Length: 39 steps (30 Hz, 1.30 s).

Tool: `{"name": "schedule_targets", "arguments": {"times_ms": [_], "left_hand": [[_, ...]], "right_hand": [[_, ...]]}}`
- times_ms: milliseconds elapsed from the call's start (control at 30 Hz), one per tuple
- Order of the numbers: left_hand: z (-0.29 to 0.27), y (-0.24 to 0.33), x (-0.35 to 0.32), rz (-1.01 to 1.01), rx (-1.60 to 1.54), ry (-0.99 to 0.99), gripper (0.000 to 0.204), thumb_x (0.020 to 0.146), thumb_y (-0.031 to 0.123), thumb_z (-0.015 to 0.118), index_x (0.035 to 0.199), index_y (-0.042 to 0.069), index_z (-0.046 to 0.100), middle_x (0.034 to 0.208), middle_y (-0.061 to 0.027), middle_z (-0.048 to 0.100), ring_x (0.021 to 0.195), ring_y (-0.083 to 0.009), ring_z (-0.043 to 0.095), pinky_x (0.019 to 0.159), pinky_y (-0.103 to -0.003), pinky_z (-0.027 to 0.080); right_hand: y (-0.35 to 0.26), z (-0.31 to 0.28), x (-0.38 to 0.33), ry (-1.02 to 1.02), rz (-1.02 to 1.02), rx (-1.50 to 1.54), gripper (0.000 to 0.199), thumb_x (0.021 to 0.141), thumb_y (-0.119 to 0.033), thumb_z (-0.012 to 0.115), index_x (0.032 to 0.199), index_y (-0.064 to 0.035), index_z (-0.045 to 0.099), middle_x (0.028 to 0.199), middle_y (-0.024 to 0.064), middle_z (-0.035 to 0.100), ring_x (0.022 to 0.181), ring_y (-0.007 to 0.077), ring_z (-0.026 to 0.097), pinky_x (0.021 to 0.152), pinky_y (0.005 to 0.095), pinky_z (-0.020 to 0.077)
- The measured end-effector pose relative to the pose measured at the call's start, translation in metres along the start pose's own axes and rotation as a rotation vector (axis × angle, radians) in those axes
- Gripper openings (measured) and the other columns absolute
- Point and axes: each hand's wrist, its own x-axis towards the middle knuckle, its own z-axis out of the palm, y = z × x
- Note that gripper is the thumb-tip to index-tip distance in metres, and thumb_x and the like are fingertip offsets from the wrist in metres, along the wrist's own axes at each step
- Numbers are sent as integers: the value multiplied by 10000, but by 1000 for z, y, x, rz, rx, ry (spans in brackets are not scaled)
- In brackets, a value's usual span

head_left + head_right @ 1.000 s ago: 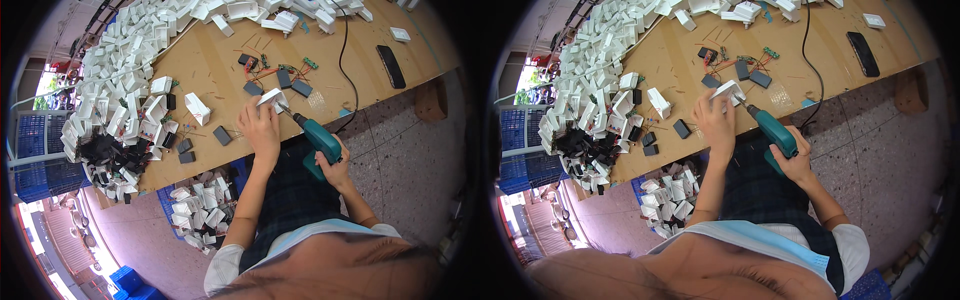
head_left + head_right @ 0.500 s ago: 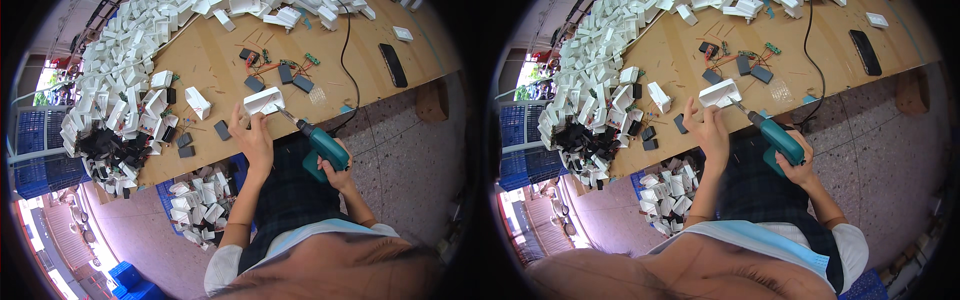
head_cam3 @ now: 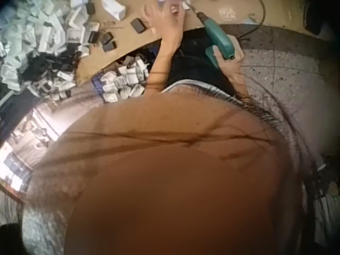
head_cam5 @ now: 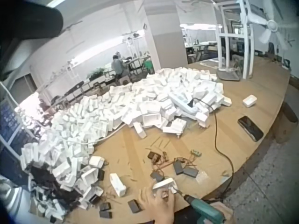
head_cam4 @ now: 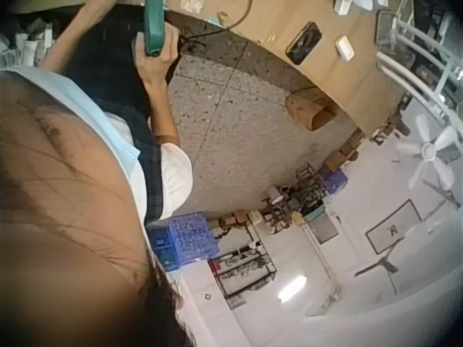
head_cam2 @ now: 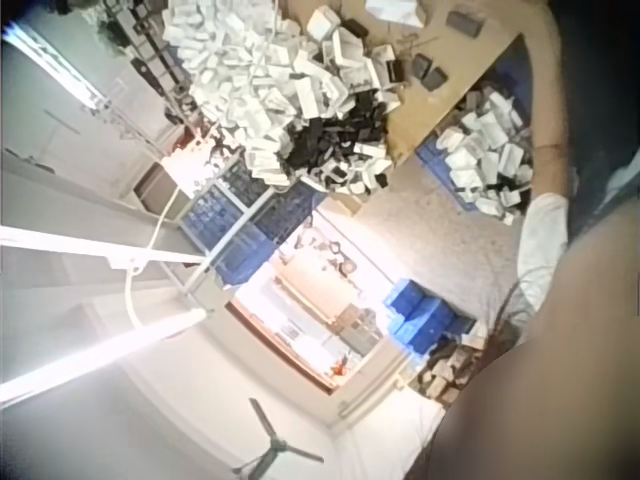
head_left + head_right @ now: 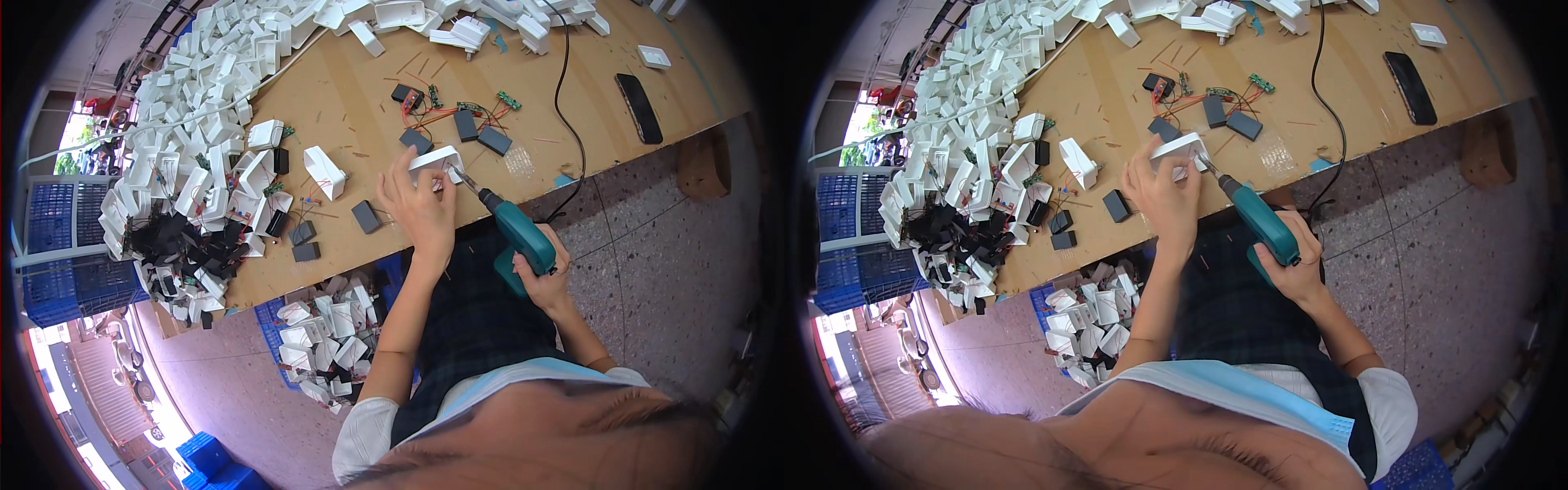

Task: Assembling electronic circuit boards into plastic housings and securing them with screws using an electric screwdriver.

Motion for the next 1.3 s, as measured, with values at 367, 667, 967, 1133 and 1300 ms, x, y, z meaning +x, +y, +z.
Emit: {"name": "schedule_targets", "arguments": {"times_ms": [367, 667, 967, 1133, 1300], "left_hand": [[-5, 2, 6, -35, -9, -28, 145, 777, 93, 813, 833, 87, 679, 1282, -66, 624, 1251, -303, 556, 1117, -530, 356], [-4, 2, 8, -52, -30, -58, 138, 759, 59, 799, 837, 69, 684, 1263, -77, 631, 1219, -329, 556, 1028, -477, 406], [-4, 2, 9, -48, -12, -59, 129, 763, 49, 785, 856, 57, 696, 1243, -80, 638, 1213, -322, 562, 987, -471, 423], [-4, 3, 8, -57, -10, -64, 120, 769, 49, 781, 858, 51, 699, 1239, -79, 638, 1208, -320, 563, 974, -470, 420], [-1, 3, 7, -59, -1, -48, 125, 762, 59, 786, 847, 57, 696, 1239, -71, 638, 1199, -311, 564, 945, -465, 411]], "right_hand": [[-7, 9, 11, -9, 94, 7, 245, 942, -51, 715, 1137, 74, 636, 974, 83, 605, 690, 113, 631, 593, 261, 519], [-10, 10, 12, -4, 115, -17, 218, 964, -60, 704, 1128, 62, 627, 858, 51, 593, 668, 96, 617, 588, 252, 510], [-15, 10, 14, -6, 111, -42, 211, 970, -67, 701, 1129, 52, 628, 808, 48, 600, 629, 98, 615, 573, 248, 509], [-20, 12, 11, 21, 308, 64, 231, 905, -86, 765, 1048, 35, 631, 926, 129, 593, 791, 252, 628, 730, 348, 512], [-21, 15, 9, 25, 369, 160, 215, 933, -58, 739, 1099, 44, 646, 933, 93, 603, 664, 161, 628, 602, 288, 504]]}}
